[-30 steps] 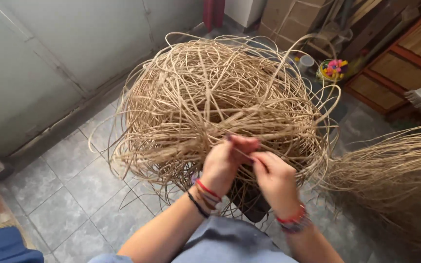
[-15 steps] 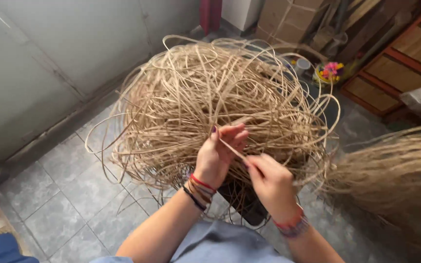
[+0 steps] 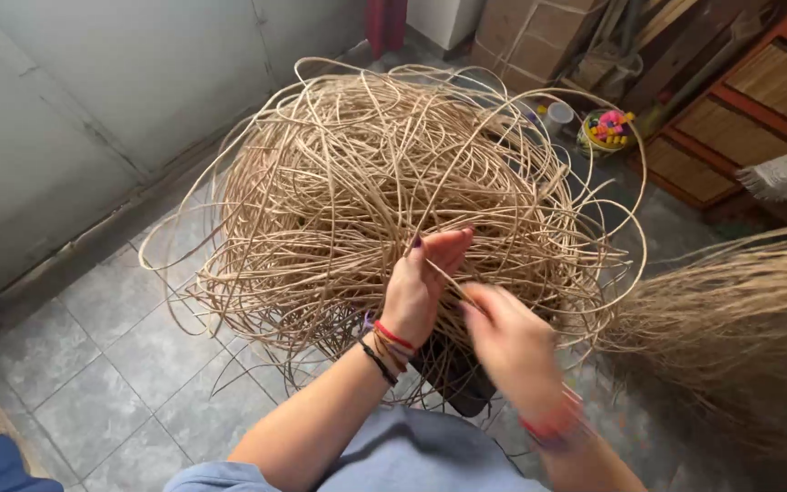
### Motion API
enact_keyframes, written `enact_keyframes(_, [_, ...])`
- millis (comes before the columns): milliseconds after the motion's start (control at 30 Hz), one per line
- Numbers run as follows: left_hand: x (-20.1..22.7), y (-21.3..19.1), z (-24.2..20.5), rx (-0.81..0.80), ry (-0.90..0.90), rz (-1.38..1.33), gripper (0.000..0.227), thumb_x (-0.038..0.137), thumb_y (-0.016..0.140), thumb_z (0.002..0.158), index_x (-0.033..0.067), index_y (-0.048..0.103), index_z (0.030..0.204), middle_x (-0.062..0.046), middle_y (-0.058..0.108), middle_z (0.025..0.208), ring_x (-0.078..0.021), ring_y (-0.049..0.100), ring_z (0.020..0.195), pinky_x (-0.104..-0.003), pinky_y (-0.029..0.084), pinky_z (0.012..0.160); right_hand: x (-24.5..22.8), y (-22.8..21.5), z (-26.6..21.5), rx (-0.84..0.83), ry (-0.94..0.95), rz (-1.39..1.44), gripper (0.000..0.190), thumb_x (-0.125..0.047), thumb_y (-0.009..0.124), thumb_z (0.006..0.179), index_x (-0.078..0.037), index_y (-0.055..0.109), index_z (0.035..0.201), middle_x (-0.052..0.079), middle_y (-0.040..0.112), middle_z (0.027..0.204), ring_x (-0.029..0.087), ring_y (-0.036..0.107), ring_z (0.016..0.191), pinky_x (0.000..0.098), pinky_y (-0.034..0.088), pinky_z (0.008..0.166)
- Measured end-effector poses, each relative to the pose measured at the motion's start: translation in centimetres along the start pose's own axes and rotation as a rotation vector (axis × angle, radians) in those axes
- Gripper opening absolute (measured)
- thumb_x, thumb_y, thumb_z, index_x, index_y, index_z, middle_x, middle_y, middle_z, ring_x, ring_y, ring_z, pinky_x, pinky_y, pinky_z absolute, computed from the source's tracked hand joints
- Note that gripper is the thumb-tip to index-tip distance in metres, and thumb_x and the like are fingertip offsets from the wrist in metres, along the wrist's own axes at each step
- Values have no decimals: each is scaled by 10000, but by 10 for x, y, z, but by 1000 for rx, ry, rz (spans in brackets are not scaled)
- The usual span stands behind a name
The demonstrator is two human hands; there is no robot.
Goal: Weaving and tying straw strands onto a circular metal frame to create a decorative object
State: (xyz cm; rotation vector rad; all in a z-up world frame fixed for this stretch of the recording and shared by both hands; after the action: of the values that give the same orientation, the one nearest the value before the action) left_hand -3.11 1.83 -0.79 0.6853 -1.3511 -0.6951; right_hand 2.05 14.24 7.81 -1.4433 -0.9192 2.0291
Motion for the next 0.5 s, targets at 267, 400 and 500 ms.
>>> enact_keyframes(267, [-3, -3, 4, 26, -126, -133, 631, 460, 307, 1091, -29, 582, 1381, -231, 615, 1416, -348, 609, 1305, -450, 476, 1124, 25, -44, -51, 27, -33, 73, 188, -107, 589, 961, -98, 776, 966, -11, 798, 922, 112, 745, 821, 258, 543, 814])
enact_keyframes(400, [-16, -12, 15, 126, -87, -123, 564, 339, 233, 1119, -24, 589, 1363, -216, 666, 1348, -301, 662, 1221, -407, 520, 1029, 51, -58, -81, 21, 59, 39, 169, -164, 651, 920, -127, 815, 912, -55, 821, 869, 56, 746, 788, 210, 533, 770])
enact_keyframes(500, [-3, -8, 14, 86, 12, -54, 535, 351, 351, 1102, -59, 637, 1294, -240, 653, 1358, -316, 614, 1308, -408, 487, 1127, 26, -40, -45, -182, 189, -39, 323, -277, 569, 952, -188, 751, 1204, -58, 794, 1209, 122, 740, 1094, 302, 506, 967])
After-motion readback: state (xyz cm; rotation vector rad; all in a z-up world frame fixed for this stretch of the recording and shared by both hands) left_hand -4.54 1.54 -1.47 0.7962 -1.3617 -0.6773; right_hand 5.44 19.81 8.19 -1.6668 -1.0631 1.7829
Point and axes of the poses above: each hand's wrist, its own z-axis towards the middle knuckle, its own y-axis out of the palm, x = y × z, the point moved 5 cm from there along z, towards the middle knuckle
